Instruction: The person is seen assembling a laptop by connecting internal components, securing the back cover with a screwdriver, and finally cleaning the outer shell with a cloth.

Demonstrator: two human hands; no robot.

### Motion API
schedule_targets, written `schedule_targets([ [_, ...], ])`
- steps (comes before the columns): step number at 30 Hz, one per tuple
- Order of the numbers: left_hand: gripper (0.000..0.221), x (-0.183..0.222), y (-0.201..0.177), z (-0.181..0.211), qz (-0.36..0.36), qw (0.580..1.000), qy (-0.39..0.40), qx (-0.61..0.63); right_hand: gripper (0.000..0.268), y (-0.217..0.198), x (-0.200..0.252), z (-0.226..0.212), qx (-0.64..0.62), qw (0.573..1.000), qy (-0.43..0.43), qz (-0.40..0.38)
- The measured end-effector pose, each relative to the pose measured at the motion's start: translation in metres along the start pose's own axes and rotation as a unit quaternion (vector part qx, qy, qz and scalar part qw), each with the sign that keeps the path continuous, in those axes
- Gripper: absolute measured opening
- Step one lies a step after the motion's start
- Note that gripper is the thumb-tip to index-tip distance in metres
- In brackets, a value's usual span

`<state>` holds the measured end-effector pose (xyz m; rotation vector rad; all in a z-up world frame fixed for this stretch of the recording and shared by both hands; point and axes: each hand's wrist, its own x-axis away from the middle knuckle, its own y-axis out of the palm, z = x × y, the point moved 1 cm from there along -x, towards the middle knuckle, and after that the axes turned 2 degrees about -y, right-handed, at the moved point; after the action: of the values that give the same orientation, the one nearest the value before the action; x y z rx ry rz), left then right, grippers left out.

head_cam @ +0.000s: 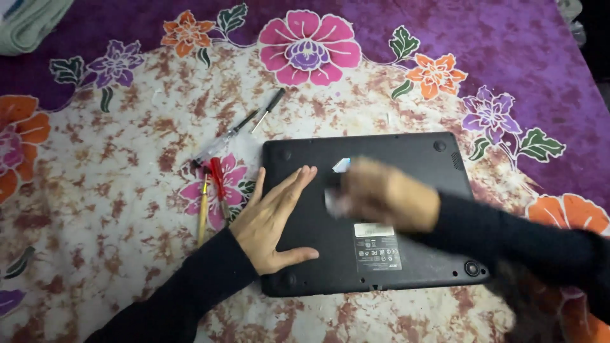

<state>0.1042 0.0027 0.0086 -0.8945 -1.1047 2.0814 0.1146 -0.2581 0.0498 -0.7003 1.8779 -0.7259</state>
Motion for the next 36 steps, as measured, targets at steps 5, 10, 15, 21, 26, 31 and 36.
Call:
schedule_targets([
  [5, 0.126, -0.003, -0.003, -0.004, -0.061, 0.998, -0.005, 0.018, 0.01, 0.016, -0.015, 0.04, -0.021, 0.989, 0.142, 0.036],
  [10, 0.14, 0.001, 0.001, -0.003, -0.057, 0.998, -0.001, 0.003, 0.011, 0.031, 0.007, -0.041, -0.108, 0.984, 0.139, 0.013],
  [15, 0.124, 0.0, -0.001, 0.002, -0.01, 0.994, 0.021, -0.105, 0.017, -0.003, 0.022, -0.008, -0.078, 0.992, 0.077, -0.058],
  [21, 0.123, 0.001, 0.0, 0.0, -0.017, 0.996, 0.013, -0.091, 0.018, -0.007, 0.004, 0.021, 0.025, 0.994, 0.102, 0.02],
  [26, 0.12, 0.0, -0.001, -0.002, -0.026, 0.995, 0.021, -0.09, 0.029, 0.005, 0.043, -0.068, -0.128, 0.988, 0.051, -0.063],
  [31, 0.119, 0.001, 0.0, -0.005, -0.03, 0.995, 0.027, -0.092, 0.023, -0.059, 0.101, 0.014, 0.026, 0.988, 0.15, -0.032],
  [36, 0.113, 0.0, -0.001, -0.003, -0.03, 0.997, 0.016, -0.071, 0.013, -0.081, 0.115, 0.026, 0.087, 0.964, 0.25, 0.034],
])
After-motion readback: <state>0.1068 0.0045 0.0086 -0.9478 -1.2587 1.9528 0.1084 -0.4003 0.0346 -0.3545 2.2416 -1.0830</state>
